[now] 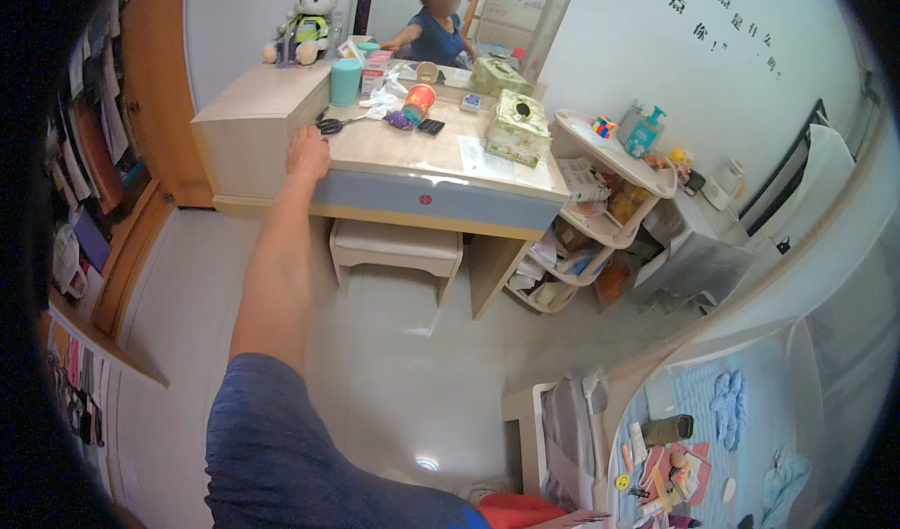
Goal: The person picks up and places various makeup products, bottles, and a tube into a white box while sitting in a bedroom.
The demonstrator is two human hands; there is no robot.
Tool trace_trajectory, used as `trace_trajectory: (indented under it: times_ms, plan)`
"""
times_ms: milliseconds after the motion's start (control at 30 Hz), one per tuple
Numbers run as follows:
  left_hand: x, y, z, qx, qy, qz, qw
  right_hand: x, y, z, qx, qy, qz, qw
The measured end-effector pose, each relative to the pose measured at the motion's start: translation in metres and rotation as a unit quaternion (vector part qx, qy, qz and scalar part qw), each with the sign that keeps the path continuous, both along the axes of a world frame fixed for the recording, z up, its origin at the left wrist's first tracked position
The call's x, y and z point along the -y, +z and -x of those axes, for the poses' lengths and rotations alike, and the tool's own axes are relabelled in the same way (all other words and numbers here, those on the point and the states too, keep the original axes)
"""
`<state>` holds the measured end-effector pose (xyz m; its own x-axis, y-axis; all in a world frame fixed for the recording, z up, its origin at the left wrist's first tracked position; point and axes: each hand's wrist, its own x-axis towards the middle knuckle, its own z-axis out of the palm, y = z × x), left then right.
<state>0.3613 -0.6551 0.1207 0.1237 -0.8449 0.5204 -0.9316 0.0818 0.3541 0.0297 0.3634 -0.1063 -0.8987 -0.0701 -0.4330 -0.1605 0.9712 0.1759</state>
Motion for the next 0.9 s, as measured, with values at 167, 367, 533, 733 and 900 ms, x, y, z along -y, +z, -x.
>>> trace_trajectory:
  times_ms: [167, 367, 533, 733, 900]
  plan:
    - [0.017, 0.008, 0.003, 0.003, 0.013, -0.125, 0.992, 0.011, 0.002, -0.004, 0.035, -0.057, 0.071, 0.995]
    - [0.018, 0.008, 0.023, 0.039, 0.091, -0.122, 0.988, 0.012, -0.005, -0.001, 0.032, -0.073, 0.062, 0.995]
    - [0.024, 0.008, 0.033, 0.03, 0.148, -0.113, 0.982, 0.001, -0.023, 0.003, -0.017, -0.031, 0.028, 0.999]
    - [0.016, 0.013, 0.04, 0.011, 0.165, -0.071, 0.984, 0.009, -0.018, -0.006, -0.002, -0.049, 0.105, 0.993]
    - [0.056, -0.013, 0.021, 0.064, 0.127, -0.021, 0.99, -0.019, -0.06, -0.007, -0.029, -0.005, 0.103, 0.994]
